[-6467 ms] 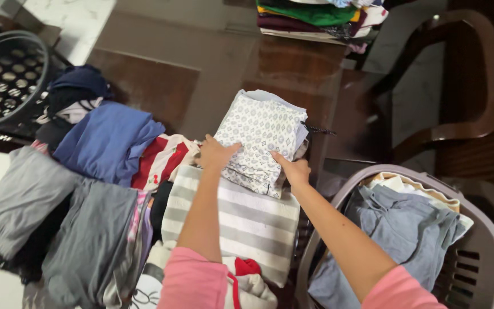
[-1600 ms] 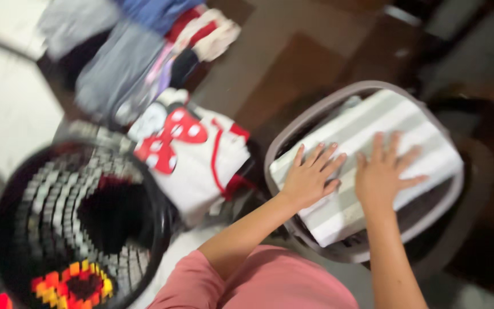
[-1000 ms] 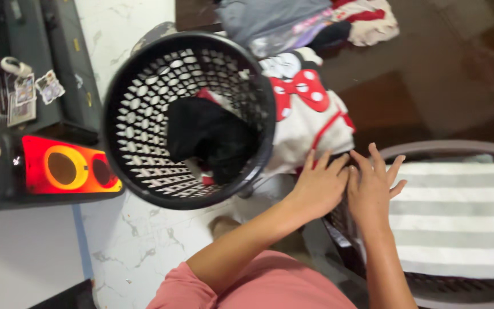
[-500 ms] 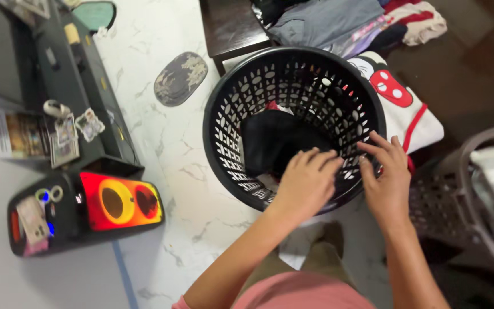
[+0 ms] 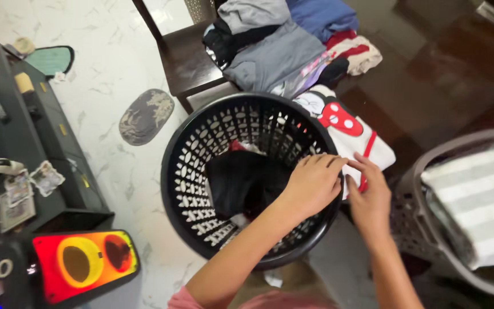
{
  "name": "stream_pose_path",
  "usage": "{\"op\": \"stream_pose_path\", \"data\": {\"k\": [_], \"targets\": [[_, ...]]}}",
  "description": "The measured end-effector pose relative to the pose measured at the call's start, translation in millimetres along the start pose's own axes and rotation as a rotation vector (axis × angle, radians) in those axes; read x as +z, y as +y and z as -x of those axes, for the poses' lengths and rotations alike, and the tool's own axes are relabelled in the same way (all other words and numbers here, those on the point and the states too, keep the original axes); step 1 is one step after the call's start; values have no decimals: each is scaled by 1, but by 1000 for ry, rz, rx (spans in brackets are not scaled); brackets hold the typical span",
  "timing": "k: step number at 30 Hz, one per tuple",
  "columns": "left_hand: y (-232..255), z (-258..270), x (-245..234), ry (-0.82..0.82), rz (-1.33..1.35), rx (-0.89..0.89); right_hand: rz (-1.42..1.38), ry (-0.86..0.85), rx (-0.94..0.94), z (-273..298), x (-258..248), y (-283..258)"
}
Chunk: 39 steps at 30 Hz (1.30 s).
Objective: The person folds various garments on a table, including a white t-shirt, black t-shirt, and pink shorts. The person places folded items into a laundry basket.
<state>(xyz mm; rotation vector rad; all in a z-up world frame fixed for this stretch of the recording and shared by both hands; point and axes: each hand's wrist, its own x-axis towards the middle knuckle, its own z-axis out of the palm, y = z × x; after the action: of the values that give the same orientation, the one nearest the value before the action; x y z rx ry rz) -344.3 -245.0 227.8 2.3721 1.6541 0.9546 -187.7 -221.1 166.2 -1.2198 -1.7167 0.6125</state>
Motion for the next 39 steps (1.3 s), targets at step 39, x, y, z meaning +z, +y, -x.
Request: {"op": "stream_pose_path", "data": {"k": [39], "targets": [[-374, -55, -239, -193, 180, 255, 60, -233, 130, -172, 278, -236]]}}
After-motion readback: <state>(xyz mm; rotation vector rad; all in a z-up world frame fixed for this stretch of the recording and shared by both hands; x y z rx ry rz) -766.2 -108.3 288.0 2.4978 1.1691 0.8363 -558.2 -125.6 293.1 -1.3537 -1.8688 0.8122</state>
